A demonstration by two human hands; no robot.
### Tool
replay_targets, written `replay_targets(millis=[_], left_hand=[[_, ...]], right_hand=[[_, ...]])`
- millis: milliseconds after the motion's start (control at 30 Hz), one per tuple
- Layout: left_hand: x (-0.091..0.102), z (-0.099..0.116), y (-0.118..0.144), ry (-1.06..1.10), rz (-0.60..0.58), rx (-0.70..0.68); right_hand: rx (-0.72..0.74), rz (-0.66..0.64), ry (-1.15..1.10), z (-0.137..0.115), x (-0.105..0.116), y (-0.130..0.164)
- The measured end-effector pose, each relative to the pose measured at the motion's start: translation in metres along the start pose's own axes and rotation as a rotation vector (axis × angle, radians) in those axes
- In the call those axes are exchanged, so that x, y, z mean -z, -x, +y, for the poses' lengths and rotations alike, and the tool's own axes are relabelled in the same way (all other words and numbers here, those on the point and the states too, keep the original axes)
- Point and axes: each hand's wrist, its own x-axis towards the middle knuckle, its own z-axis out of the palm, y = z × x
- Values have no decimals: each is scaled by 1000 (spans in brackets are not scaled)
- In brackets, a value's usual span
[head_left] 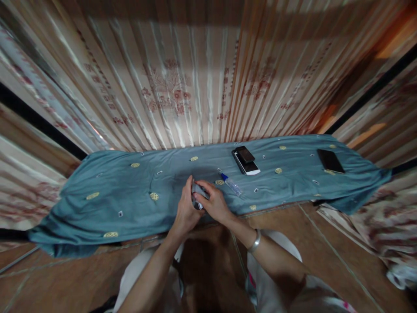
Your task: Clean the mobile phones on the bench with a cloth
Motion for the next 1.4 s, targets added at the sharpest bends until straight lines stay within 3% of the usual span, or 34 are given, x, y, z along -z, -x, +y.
replay_targets(millis=[400, 633, 833, 1133, 1400], left_hand=[[10, -18, -4, 94, 71, 19], [2, -9, 0, -5, 19, -76], [-3, -2, 1, 38, -11, -59], [14, -8, -1, 142, -28, 105], [11, -17, 0, 330, -78, 173]], right_hand=[[-37, -149, -62, -10, 0, 12], [-107, -14, -149, 5, -2, 9], [-101, 39, -83, 11, -1, 2], [2, -182, -187, 10, 6, 3], [225, -229, 164, -1, 20, 4]])
